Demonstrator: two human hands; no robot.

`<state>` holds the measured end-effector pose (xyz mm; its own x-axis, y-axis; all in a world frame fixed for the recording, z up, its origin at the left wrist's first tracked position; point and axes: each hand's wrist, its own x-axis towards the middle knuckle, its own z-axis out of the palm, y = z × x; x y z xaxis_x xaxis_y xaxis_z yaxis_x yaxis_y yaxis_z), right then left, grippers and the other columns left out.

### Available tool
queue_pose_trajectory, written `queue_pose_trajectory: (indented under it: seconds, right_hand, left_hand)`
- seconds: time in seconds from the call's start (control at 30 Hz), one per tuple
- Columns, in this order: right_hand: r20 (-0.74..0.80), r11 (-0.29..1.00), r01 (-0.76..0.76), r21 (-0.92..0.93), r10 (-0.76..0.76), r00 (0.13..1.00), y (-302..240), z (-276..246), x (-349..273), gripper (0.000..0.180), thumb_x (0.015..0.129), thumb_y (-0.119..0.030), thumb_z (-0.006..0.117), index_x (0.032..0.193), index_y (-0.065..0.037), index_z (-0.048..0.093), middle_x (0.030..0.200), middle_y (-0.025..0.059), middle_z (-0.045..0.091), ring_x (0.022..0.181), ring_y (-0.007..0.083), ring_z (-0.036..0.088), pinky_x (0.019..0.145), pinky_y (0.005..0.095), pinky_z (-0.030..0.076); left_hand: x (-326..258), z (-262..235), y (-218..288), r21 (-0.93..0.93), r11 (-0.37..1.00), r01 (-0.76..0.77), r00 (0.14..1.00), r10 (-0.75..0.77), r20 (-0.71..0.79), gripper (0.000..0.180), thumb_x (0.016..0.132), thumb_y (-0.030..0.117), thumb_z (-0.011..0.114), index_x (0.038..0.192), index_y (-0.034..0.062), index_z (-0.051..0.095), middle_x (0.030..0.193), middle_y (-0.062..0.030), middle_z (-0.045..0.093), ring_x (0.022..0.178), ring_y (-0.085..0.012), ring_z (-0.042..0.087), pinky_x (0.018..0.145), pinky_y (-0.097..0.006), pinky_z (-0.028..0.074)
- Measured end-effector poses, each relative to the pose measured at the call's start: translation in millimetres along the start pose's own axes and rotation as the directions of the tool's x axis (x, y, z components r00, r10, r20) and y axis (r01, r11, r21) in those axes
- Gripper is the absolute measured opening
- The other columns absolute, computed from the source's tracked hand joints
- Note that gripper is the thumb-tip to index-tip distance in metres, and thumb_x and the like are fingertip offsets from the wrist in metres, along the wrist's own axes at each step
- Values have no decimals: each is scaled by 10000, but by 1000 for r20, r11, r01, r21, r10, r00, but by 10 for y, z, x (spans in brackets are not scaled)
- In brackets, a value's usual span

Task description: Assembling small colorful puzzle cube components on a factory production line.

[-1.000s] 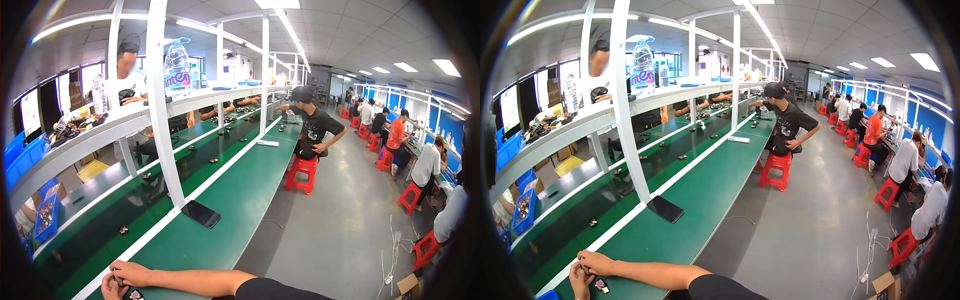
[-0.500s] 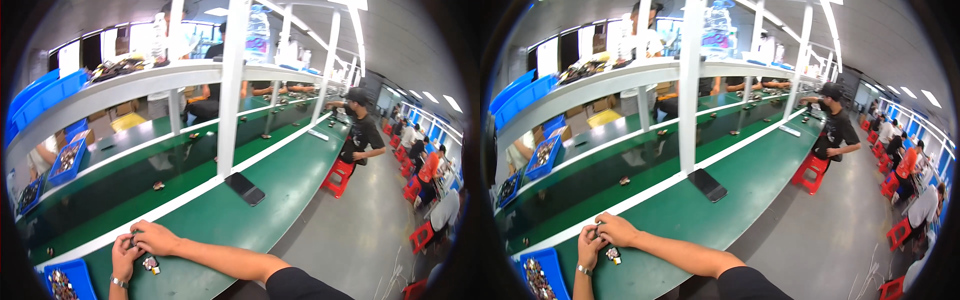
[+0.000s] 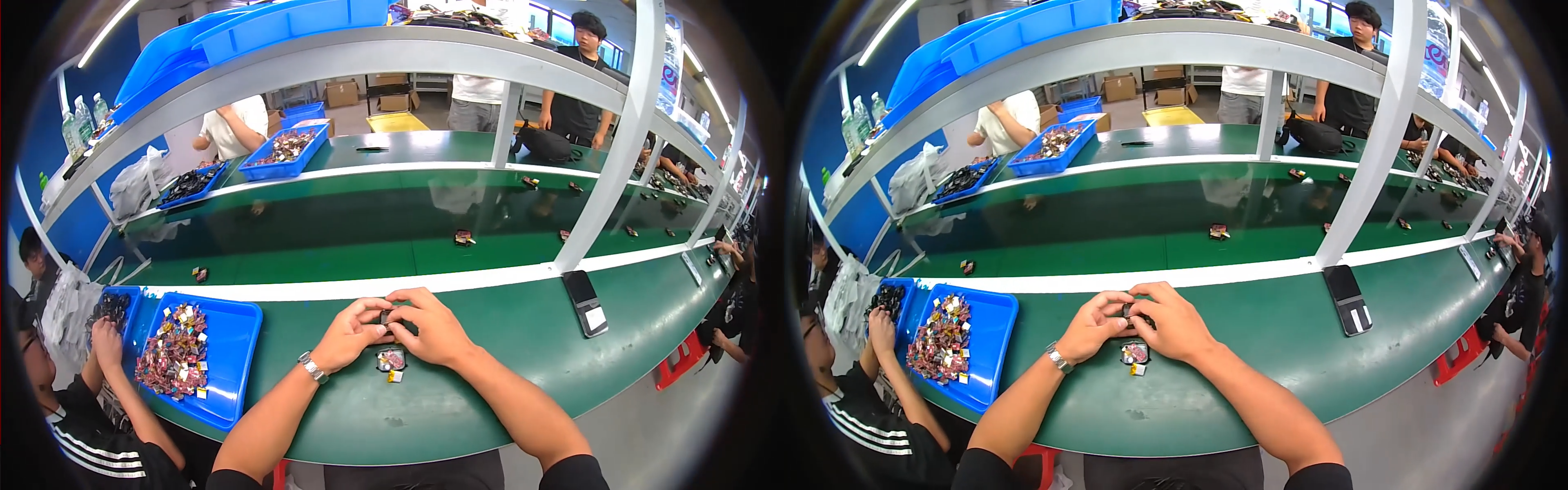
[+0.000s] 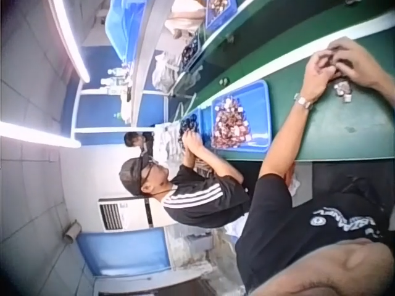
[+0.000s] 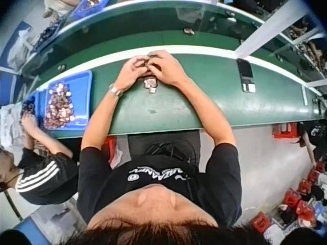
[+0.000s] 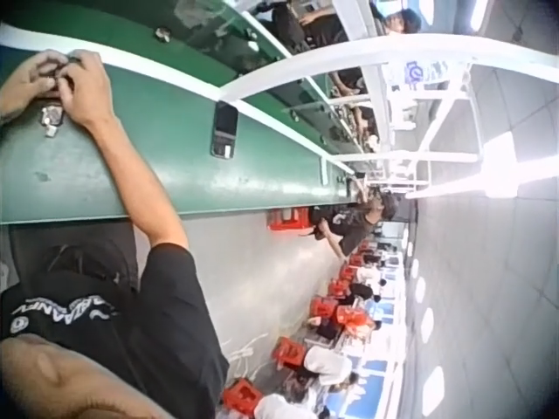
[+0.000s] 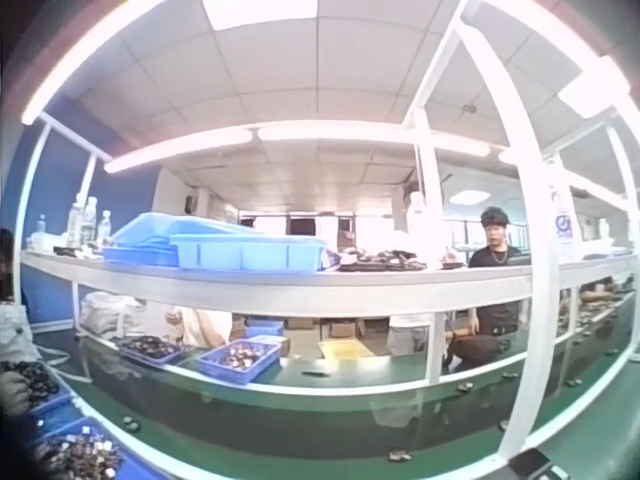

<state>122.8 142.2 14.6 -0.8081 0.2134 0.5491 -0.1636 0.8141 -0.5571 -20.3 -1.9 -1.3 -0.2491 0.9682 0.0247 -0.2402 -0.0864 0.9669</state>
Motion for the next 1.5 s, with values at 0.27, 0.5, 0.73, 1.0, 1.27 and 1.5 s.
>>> queue_pose_trajectory:
  seconds: [0.27,0.5,0.73,1.0,1.27,1.5]
  right_hand:
    - [44,996,-56,72,53,998,-2,-33,14,69,825,-107,674,882,-70,665,1209,74,587,1142,265,539,927,379,478]
    - [118,988,-56,141,40,992,25,-78,2,117,809,-94,721,921,-71,694,1219,78,581,1170,272,524,944,384,481]
    - [96,995,-48,92,39,995,-2,-80,-22,114,818,-123,713,924,-80,709,1207,56,589,1160,243,532,899,363,513]
    - [-33,999,-24,34,26,999,-1,73,-39,136,795,-83,728,931,-88,722,1182,63,620,1077,251,575,866,354,510]
    - [45,903,-174,392,170,984,101,55,-9,118,836,-58,697,951,-62,725,1229,91,605,1106,217,593,948,335,481]
    - [143,804,-255,536,211,967,131,23,-17,123,881,-56,664,994,-24,701,1287,100,559,1078,189,610,928,318,496]
  left_hand:
    - [21,-22,5,23,1000,19,1000,-19,8,359,953,9,526,1303,44,453,1317,-114,536,1197,-195,555,1004,-374,512]
    - [24,-5,21,9,999,40,999,-41,30,311,974,12,483,1283,47,475,1308,-102,552,1178,-193,569,999,-362,513]
    - [37,-12,-12,-12,998,56,998,-56,-19,286,974,30,509,1258,49,486,1306,-131,555,1164,-203,585,962,-355,539]
    - [27,-2,-28,-35,999,-16,999,15,-45,252,989,19,466,1239,54,469,1302,-126,560,1173,-204,578,982,-357,528]
    - [29,-54,-81,-78,994,-80,997,79,-23,158,967,7,516,1117,47,486,1288,-141,550,1154,-225,584,972,-416,542]
    - [42,-14,-71,-48,991,-124,992,124,-8,130,954,57,587,1056,27,513,1256,-148,566,1137,-238,591,953,-431,551]
